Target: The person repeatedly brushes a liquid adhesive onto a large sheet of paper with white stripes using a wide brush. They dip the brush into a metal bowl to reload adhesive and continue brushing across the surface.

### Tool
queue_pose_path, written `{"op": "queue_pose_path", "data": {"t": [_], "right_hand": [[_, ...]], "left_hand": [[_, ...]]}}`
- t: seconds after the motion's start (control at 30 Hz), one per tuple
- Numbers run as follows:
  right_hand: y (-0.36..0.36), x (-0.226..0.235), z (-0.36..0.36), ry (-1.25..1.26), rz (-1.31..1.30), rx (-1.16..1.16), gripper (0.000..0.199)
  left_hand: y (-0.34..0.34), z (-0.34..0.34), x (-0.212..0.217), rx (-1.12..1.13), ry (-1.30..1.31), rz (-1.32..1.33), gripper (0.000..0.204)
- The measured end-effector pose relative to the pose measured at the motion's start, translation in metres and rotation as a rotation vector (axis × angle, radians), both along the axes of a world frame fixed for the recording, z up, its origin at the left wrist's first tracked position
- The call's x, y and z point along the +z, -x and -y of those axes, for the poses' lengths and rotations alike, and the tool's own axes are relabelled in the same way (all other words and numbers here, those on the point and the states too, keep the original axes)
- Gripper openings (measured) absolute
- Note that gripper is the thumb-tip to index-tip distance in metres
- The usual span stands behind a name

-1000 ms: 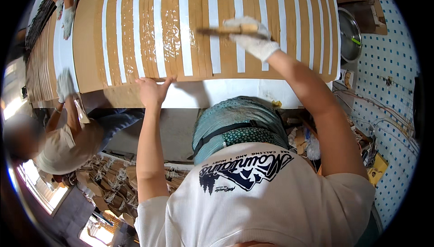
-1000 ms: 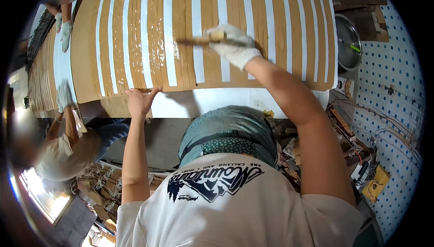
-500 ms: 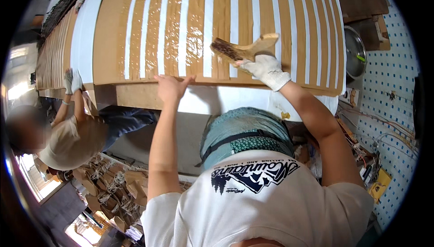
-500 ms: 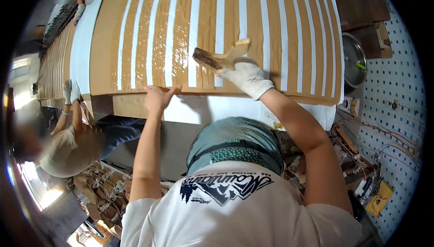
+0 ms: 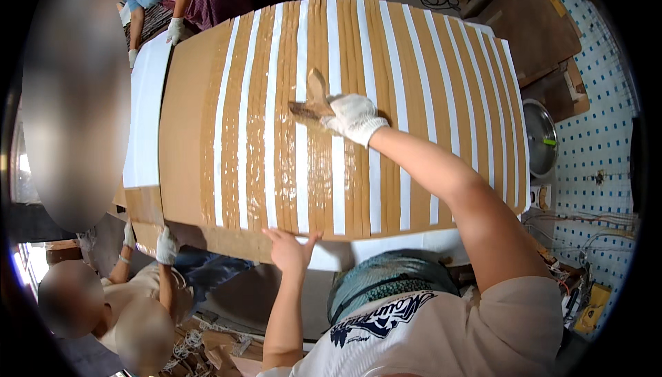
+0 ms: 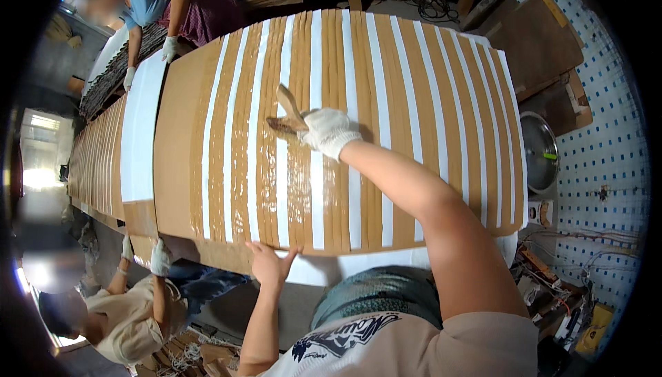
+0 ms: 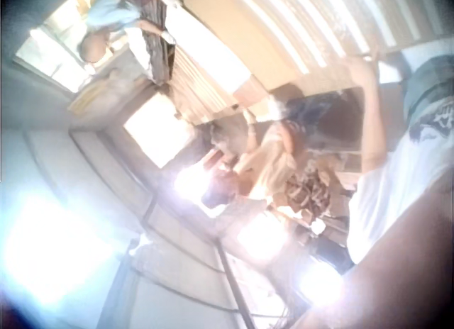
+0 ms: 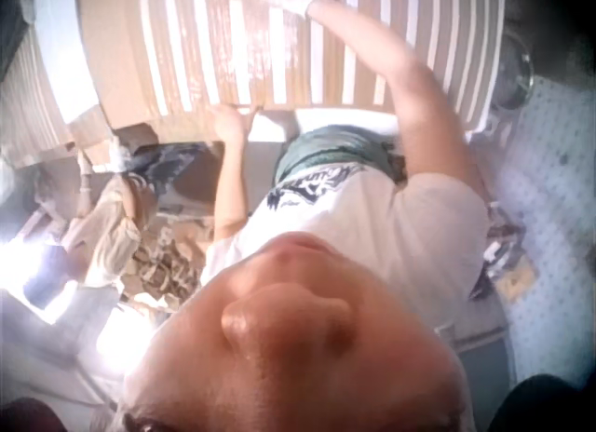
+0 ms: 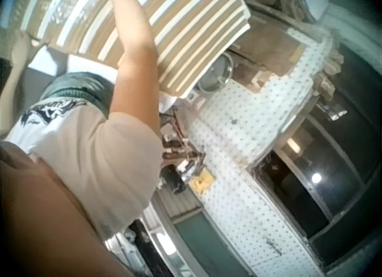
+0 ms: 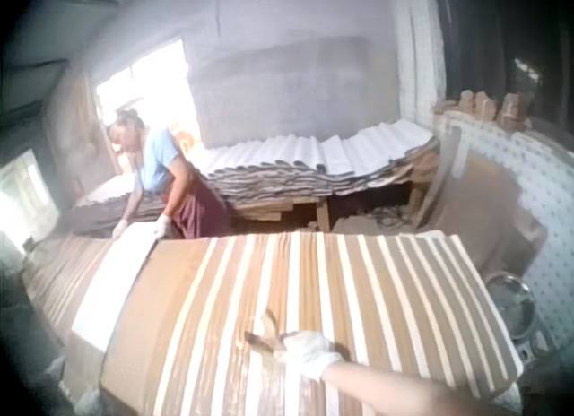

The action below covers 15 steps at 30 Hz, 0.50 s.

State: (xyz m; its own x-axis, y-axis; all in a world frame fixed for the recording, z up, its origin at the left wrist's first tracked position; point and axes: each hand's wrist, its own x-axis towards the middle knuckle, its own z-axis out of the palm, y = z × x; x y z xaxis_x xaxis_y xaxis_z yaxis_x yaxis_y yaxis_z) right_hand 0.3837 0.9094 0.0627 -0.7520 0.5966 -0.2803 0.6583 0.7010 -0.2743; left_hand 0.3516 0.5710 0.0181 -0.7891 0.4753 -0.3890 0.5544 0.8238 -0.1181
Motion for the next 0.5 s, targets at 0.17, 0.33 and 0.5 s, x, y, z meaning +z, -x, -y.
{"op": "queue_pose_path", "data": {"t": [0.17, 0.33, 0.5], "right_hand": [[0.059, 0.002, -0.115, -0.132, -0.214, -0.071, 0.026], [0.121, -0.019, -0.231, -0.242, -0.338, -0.124, 0.032], [0.154, -0.033, -0.307, -0.360, -0.335, -0.168, 0.033]], "left_hand": [[0.009, -0.012, 0.009, 0.065, 0.080, 0.102, 0.140], [0.010, -0.009, 0.004, 0.071, 0.095, 0.111, 0.139], [0.015, -0.021, 0.011, 0.131, 0.198, 0.187, 0.142]]}}
